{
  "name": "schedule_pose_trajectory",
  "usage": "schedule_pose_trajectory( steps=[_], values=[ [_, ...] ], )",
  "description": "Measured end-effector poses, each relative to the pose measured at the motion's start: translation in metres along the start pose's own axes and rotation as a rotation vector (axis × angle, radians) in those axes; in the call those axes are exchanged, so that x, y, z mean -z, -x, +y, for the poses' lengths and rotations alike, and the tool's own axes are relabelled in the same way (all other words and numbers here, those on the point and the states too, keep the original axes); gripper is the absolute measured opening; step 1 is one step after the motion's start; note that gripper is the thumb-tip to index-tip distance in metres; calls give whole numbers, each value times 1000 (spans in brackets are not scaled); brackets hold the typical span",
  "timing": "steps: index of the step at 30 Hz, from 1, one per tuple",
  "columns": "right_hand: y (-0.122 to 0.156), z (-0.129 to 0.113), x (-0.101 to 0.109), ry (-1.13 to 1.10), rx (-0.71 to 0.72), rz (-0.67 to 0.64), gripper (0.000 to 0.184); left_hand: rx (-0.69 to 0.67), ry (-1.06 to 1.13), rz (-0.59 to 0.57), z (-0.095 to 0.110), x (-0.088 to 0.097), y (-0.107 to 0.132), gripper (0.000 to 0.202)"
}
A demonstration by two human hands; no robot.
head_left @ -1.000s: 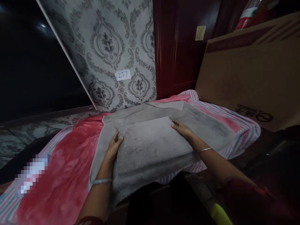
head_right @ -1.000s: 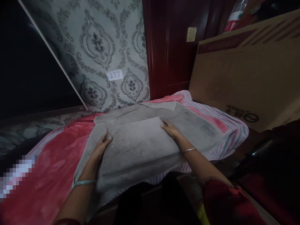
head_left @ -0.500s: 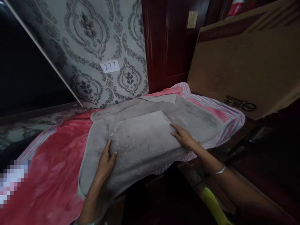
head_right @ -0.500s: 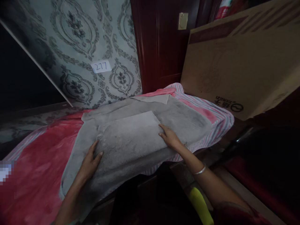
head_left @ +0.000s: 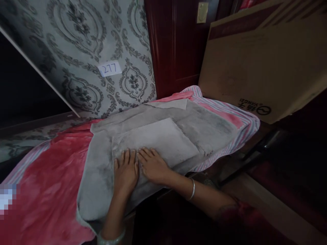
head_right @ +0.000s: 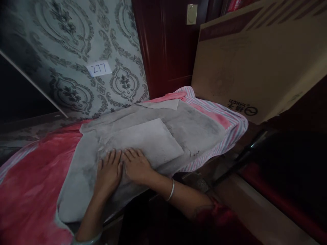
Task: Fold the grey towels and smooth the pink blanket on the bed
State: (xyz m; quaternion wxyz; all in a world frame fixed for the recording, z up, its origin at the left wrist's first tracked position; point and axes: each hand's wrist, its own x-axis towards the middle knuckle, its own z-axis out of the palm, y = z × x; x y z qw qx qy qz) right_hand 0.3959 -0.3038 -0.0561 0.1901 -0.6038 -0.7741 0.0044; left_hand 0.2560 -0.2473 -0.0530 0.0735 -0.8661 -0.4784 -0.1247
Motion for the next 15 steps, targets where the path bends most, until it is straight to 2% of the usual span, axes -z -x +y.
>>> schedule_pose_trajectory(
  steps=[3,7,11,15],
  values=[
    [8,12,-6,3,-48,-30,59,-19,-43,-42,-2,-8,5,54],
    [37,61,5,45,-227,-37,65,-28,-66,-40,-4,-8,7,55],
    [73,111,13,127,-378,53,62,-22,-71,-36,-2,-6,5,55],
    [101,137,8,137,-459,128,59,-10,-48,-41,-1,-6,6,55]
  ],
)
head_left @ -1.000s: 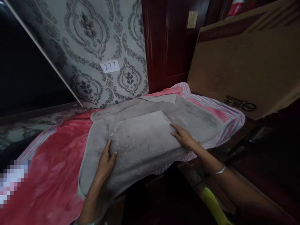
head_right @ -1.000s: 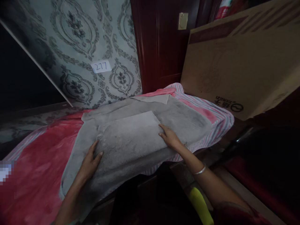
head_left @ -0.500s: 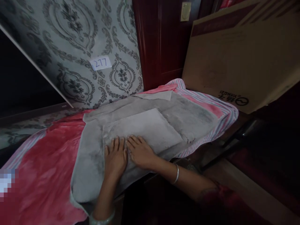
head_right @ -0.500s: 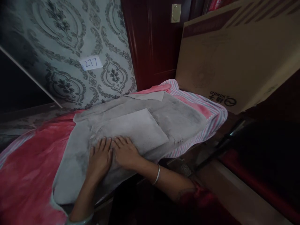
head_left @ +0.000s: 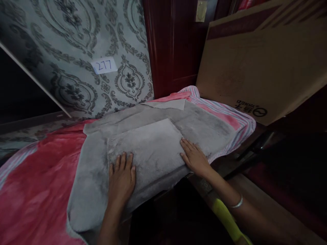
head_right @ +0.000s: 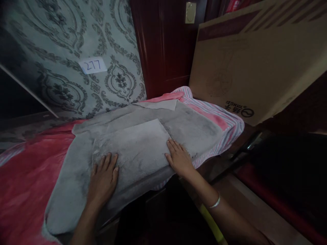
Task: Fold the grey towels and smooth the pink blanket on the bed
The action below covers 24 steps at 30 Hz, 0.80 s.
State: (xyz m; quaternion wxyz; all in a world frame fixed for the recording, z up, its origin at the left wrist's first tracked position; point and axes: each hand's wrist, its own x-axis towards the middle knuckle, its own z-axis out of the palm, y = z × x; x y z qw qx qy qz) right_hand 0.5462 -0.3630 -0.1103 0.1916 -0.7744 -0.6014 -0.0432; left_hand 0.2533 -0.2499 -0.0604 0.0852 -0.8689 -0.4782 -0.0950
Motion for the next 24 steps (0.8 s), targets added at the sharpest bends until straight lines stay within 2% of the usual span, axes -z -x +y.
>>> schedule_pose_trajectory(
  steps=[6,10,13,16,18,20,22,24],
  values=[
    [6,15,-9,-71,-38,82,58,29,73,15,1,-2,3,54],
    [-9,7,8,-80,-29,41,55,24,159,-34,-7,1,0,52],
    [-34,-30,28,-122,98,-4,55,9,228,-42,-19,12,-12,51],
    [-68,-90,36,-175,305,-84,58,38,201,62,-29,21,-32,51],
    [-89,-128,31,-184,411,-117,59,69,152,60,-33,20,-43,53],
    [-105,-154,18,-177,472,-143,59,95,131,-17,-35,11,-49,56],
    [-114,-165,3,-165,505,-170,58,99,129,-67,-37,-1,-50,57],
    [-118,-161,-10,-157,510,-179,58,88,126,-58,-41,-13,-49,58]
  ],
)
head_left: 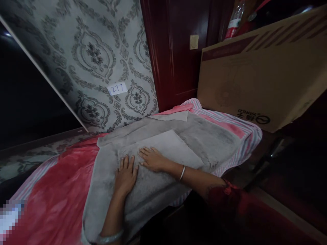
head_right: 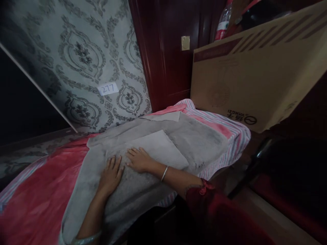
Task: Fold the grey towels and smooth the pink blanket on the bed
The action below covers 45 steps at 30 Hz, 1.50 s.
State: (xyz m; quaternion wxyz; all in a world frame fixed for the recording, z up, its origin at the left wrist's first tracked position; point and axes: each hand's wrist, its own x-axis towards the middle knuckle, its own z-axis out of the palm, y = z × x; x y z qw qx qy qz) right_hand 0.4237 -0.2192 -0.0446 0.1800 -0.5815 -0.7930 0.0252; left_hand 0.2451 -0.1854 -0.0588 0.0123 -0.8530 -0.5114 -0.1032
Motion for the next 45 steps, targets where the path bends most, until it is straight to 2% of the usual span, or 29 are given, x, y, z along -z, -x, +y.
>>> schedule_pose_trajectory(
  steps=[3,9,11,14,18,20,23,26,31,33,35,37,39,42,45],
  values=[
    [6,27,-3,19,-66,-27,61,-18,-4,16,-6,-9,1,59],
    [28,107,23,99,-358,-78,62,-18,10,29,-6,-9,0,58],
    [35,125,28,102,-459,-77,64,-12,17,17,-5,-8,1,58],
    [42,136,28,70,-595,-75,65,-4,52,-12,-1,-6,2,58],
    [46,139,25,74,-624,-80,66,-2,162,32,-2,-7,3,57],
    [46,138,27,83,-640,-103,65,8,273,116,-9,-10,4,54],
    [36,126,33,148,-658,-79,62,123,455,291,-26,-16,6,52],
    [6,87,32,194,-524,15,58,200,551,305,-39,-20,8,52],
    [-55,-13,2,82,-58,12,58,212,471,210,-36,-23,8,53],
    [-68,-40,-15,66,32,6,55,222,414,180,-34,-24,7,55],
    [-73,-51,-29,65,47,-12,53,223,365,157,-35,-26,7,56],
    [-75,-47,-38,72,42,-28,53,207,334,136,-36,-28,7,56],
    [-74,-31,-38,84,25,-36,55,193,325,126,-38,-30,7,56],
    [-68,10,-29,112,-74,-45,60,206,337,138,-38,-32,8,56],
    [-51,63,-13,158,-269,-75,59,216,344,147,-36,-32,9,55]
  ],
)
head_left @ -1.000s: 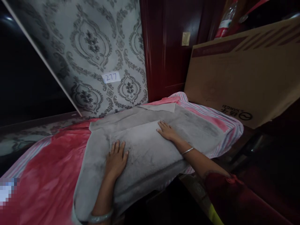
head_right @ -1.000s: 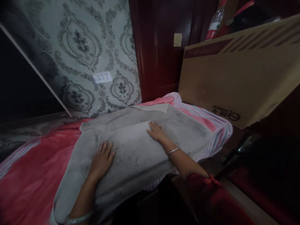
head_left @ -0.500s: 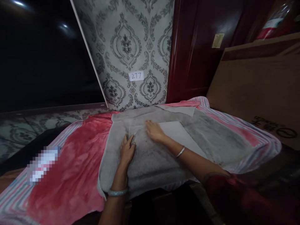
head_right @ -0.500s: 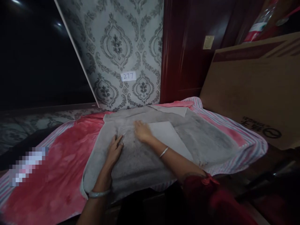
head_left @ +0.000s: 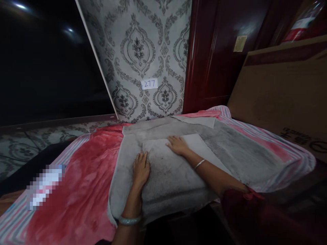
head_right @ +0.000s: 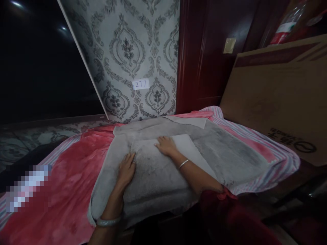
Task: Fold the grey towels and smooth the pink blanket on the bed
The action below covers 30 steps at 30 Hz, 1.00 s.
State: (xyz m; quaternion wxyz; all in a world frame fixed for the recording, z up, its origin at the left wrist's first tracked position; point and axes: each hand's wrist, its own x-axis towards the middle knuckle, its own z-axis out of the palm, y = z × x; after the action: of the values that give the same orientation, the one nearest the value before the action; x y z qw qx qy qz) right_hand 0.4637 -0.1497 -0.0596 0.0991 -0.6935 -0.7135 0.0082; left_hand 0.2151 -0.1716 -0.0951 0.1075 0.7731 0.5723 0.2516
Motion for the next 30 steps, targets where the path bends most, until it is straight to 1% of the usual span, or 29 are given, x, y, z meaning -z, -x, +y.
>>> schedule_pose_trajectory(
  steps=[2,4,7,9,10,12,14,16,18,19,21,22,23,24,25,27,28,30],
  values=[
    [10,41,3,32,-114,-11,60,2,6,3,1,0,0,55],
    [26,79,6,41,-224,-13,62,9,20,4,1,0,0,56],
    [54,122,9,7,-385,-39,64,24,50,-7,1,3,-1,55],
    [72,139,13,-10,-421,-57,62,29,80,-11,2,4,-3,55],
    [79,144,15,-15,-426,-64,62,32,99,-8,3,5,-4,55],
    [89,145,20,-15,-450,-76,62,43,145,3,3,6,-7,55],
    [94,133,26,4,-479,-28,63,41,208,-4,4,9,-9,55],
    [98,104,32,22,-424,60,64,33,286,-23,4,17,-8,54],
    [101,61,36,15,-257,116,63,30,341,-2,5,28,-3,52],
    [102,35,36,0,-150,116,62,15,347,39,6,34,2,50],
    [107,-18,31,-28,50,129,59,-73,309,155,12,44,18,48],
    [110,-43,27,-35,121,142,58,-139,267,205,17,46,28,48],
    [113,-65,20,-39,177,158,58,-205,215,231,21,47,38,48],
    [116,-84,13,-40,219,161,57,-254,156,224,26,45,49,50],
    [119,-98,6,-36,247,155,57,-278,93,186,29,42,59,51],
    [125,-113,-6,-24,272,139,57,-284,-14,72,33,31,74,54],
    [127,-115,-10,-20,277,126,57,-283,-55,25,33,26,79,56],
    [131,-107,-12,-21,280,103,59,-288,-114,-13,30,17,84,58]
  ],
)
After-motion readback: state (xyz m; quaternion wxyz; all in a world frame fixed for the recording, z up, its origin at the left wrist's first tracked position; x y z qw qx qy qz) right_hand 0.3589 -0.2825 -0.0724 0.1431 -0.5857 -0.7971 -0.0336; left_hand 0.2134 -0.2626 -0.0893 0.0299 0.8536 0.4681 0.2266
